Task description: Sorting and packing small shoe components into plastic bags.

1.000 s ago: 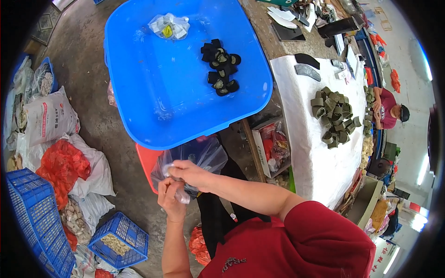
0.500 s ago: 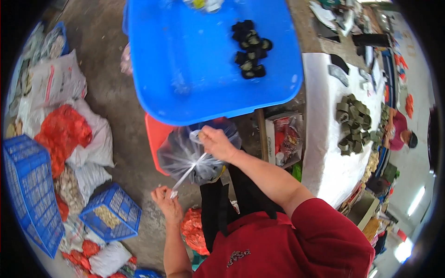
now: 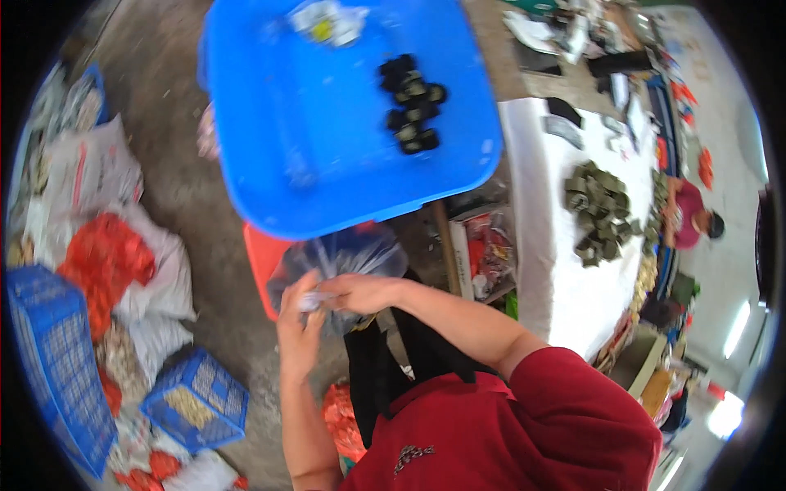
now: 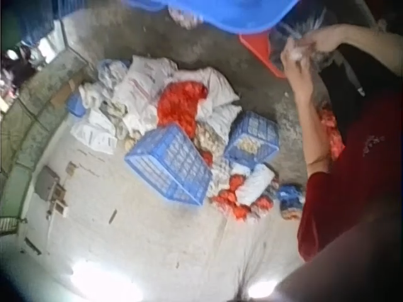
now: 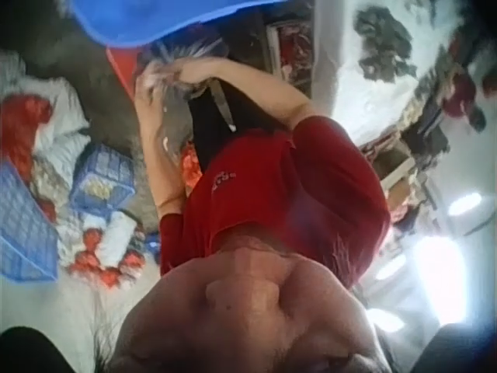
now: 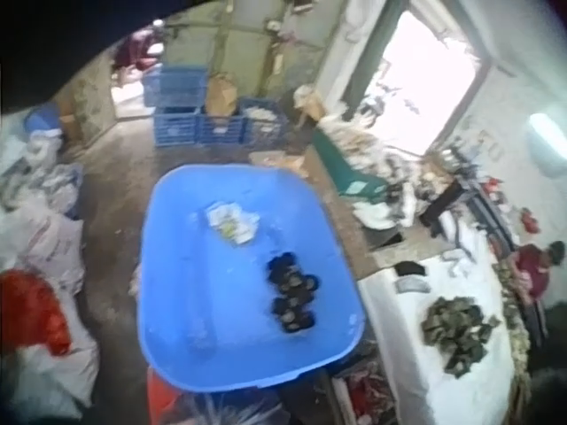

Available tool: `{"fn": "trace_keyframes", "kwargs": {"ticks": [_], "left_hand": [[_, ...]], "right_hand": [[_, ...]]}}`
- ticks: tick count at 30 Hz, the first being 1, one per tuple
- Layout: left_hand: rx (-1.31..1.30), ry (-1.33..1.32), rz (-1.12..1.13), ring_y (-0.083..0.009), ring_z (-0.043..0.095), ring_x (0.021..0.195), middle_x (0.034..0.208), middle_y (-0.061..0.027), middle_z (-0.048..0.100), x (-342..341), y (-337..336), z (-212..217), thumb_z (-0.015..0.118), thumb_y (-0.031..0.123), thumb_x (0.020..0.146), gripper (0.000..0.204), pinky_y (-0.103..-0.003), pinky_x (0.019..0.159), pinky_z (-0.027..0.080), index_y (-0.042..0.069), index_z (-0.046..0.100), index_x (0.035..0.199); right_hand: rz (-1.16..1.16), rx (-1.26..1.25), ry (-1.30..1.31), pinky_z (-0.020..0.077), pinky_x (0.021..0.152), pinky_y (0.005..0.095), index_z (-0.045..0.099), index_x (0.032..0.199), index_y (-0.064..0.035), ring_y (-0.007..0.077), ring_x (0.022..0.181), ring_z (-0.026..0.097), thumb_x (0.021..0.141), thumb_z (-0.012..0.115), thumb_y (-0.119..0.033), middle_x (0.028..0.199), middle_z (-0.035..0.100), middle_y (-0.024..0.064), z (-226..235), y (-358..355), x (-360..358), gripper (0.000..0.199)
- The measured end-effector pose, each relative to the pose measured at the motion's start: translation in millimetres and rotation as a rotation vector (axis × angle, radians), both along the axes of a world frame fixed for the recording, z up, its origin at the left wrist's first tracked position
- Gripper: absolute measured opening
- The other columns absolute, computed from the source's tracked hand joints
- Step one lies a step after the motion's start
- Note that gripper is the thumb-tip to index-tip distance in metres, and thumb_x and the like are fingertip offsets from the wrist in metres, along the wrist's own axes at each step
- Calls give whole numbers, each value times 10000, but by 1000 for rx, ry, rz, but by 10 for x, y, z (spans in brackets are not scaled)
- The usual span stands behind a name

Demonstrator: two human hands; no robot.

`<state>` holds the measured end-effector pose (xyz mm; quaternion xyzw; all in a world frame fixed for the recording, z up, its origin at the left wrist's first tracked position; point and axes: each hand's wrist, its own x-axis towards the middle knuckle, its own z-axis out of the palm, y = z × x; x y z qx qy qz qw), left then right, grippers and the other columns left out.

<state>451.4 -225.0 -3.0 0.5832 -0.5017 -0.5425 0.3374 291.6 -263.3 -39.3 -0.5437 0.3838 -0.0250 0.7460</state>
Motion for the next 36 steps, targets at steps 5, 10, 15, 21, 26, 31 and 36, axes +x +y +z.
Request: {"fn": "trace_keyframes", "kwargs": {"ticks": [5,10,15,21,26,31,36], "left_hand": [[172,-83,-195,-206,552,763,870,-78,618,105,269,-661,601,50,803,115,-299,681,425,-27,619,886],[325,222,190,-193,567,670,776,-109,623,-106,257,-858,555,13,815,103,-274,619,403,-85,584,816],[-178,-358,-277,-266,524,921,960,-123,545,-54,391,-1048,539,-3,788,310,-350,741,420,-44,500,1093],[9,-52,-113,-260,493,956,1112,-120,474,-191,382,-908,507,91,854,329,-344,843,407,-33,449,1154],[257,306,44,-172,528,897,1024,-79,546,-38,251,-930,502,115,876,218,-305,828,412,-20,544,1042],[501,310,-12,-125,564,779,835,-42,618,-17,160,-761,598,38,805,132,-277,730,433,-29,642,909],[426,27,-22,-134,576,743,810,-68,621,-98,107,-576,616,-70,728,117,-257,685,445,-58,644,841]], "right_hand": [[-61,-133,3,412,649,343,528,943,-5,194,712,509,914,460,-200,757,527,92,-3,3,36,209],[-382,159,-81,382,594,307,451,1214,-43,138,660,462,924,424,-122,703,458,31,159,42,-48,303],[-719,120,-213,417,619,254,175,1448,-176,121,648,467,916,375,-3,735,451,33,245,110,287,595],[-561,-78,78,424,714,318,158,1453,-201,155,729,531,914,447,-111,797,518,57,-190,278,554,618],[118,-763,437,254,901,428,415,1309,-112,245,943,542,855,535,-271,792,620,116,263,-5,-71,495],[281,-552,371,313,827,445,562,1103,-102,267,903,587,842,521,-232,863,640,100,192,268,-195,295],[204,-424,391,373,770,458,579,925,-84,301,909,601,860,495,-209,880,635,117,73,159,-304,164]]}}
